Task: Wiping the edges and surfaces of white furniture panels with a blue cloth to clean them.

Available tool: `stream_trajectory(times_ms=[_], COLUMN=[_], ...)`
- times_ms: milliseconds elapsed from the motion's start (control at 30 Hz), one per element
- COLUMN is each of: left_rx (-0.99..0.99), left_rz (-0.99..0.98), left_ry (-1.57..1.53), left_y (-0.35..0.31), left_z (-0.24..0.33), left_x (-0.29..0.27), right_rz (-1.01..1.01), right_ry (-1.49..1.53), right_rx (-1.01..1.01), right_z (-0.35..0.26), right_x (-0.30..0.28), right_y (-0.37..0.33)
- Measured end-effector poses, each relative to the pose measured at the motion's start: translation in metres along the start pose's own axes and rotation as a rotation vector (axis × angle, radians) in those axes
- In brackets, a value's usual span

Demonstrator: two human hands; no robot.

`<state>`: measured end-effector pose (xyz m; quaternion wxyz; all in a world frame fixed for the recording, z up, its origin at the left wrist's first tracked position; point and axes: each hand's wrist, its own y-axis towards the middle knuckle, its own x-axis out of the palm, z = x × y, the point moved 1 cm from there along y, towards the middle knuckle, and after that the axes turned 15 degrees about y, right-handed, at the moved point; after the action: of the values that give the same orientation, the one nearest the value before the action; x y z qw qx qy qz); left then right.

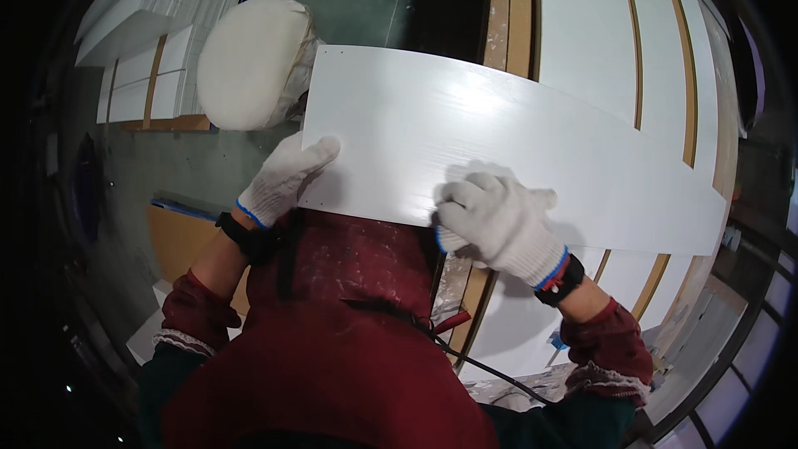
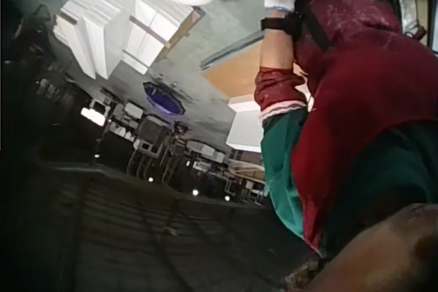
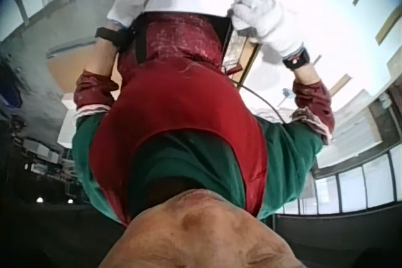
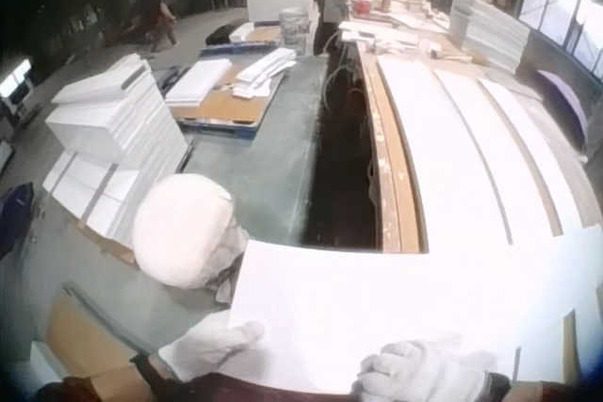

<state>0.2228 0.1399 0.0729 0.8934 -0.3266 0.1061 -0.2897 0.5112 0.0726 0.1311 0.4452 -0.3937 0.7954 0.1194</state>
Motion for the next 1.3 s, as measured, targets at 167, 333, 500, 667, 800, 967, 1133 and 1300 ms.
stream_trajectory(times_ms=[167, 333, 500, 667, 800, 967, 1133, 1300], left_rx=[0.054, 0.039, 0.019, 0.024, 0.050, 0.017, 0.028, 0.136], left_rz=[0.036, 0.045, 0.046, 0.086, 0.021, 0.006, 0.013, 0.032], left_ry=[-0.064, -0.025, -0.009, -0.013, -0.081, -0.090, -0.081, -0.048], left_y=[-0.001, 0.005, 0.003, 0.006, 0.006, 0.006, 0.004, 0.012], left_z=[0.010, -0.006, -0.001, -0.003, -0.007, -0.001, 0.001, -0.007], left_x=[0.005, 0.001, 0.003, 0.007, 0.000, 0.002, 0.002, 0.006], right_rz=[0.114, 0.074, 0.079, -0.030, 0.045, 0.096, 0.135, 0.036], right_ry=[-0.106, -0.041, 0.097, 0.049, 0.043, -0.068, 0.058, 0.089], right_rx=[0.149, 0.201, 0.036, -0.042, 0.029, 0.240, 0.101, -0.043], right_z=[0.024, 0.018, 0.002, -0.012, 0.000, 0.031, -0.001, -0.021], right_x=[-0.004, -0.006, -0.006, 0.008, -0.007, 0.003, -0.005, 0.001], right_y=[-0.080, -0.068, 0.004, 0.053, 0.013, -0.083, 0.001, 0.073])
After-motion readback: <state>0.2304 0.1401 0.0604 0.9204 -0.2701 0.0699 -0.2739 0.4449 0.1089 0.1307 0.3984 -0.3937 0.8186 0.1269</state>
